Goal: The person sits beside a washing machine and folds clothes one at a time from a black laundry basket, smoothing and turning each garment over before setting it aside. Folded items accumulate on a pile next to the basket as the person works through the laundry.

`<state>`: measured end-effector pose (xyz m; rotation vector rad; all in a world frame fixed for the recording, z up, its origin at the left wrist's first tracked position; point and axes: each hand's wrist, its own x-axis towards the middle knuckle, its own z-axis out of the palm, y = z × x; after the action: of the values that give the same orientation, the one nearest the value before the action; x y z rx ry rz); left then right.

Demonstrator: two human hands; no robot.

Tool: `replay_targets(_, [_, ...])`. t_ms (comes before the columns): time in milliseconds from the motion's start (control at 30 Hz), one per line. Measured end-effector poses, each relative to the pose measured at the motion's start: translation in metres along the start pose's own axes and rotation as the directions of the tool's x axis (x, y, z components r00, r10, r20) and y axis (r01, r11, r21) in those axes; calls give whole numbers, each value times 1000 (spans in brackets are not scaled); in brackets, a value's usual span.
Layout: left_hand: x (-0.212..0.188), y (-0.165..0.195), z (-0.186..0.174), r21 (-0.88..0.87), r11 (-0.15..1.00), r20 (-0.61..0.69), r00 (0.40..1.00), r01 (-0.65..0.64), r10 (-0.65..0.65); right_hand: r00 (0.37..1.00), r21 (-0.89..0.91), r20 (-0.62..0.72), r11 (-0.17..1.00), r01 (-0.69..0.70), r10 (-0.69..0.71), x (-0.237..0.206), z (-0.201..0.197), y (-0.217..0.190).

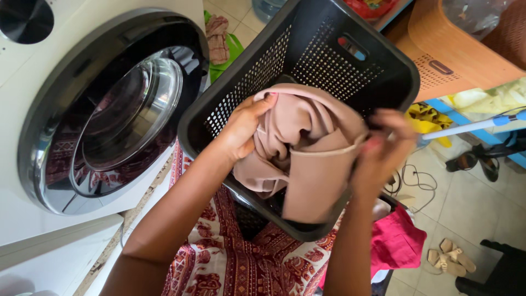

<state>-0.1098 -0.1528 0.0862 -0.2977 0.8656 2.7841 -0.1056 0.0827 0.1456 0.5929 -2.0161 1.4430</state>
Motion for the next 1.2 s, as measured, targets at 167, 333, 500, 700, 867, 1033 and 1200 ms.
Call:
replay_targets(167, [8, 24, 15, 117, 985, 145, 983, -128, 111, 789, -489, 439, 851, -192, 430, -23, 30, -5])
replay_targets(333, [8, 52, -7, -124, 992, 188, 982, -2, 25, 809, -535, 414, 831, -155, 417, -8, 9, 23])
replay_targets(500, [12, 45, -21, -147, 985, 264, 956, -93, 129, 717, 421, 502, 587, -692, 484, 2, -6, 21])
replay_targets(700, [4, -24, -24, 491, 598, 555, 757, -633, 345, 819, 783, 379, 322, -531, 431, 5, 1, 2])
replay_targets(867, [13, -47, -43, -4, 993, 93, 989, 115, -114, 782, 702, 266, 442, -558, 564, 17, -4, 8])
replay_targets(1033, [17, -33, -40, -238, 937, 166, 961, 255, -219, 991, -229, -100, 967, -114, 93, 0, -8, 6])
replay_targets(1200, [17, -26, -20, -367, 883, 234, 948, 293, -218, 922, -342, 293, 928, -145, 252, -68, 25, 18])
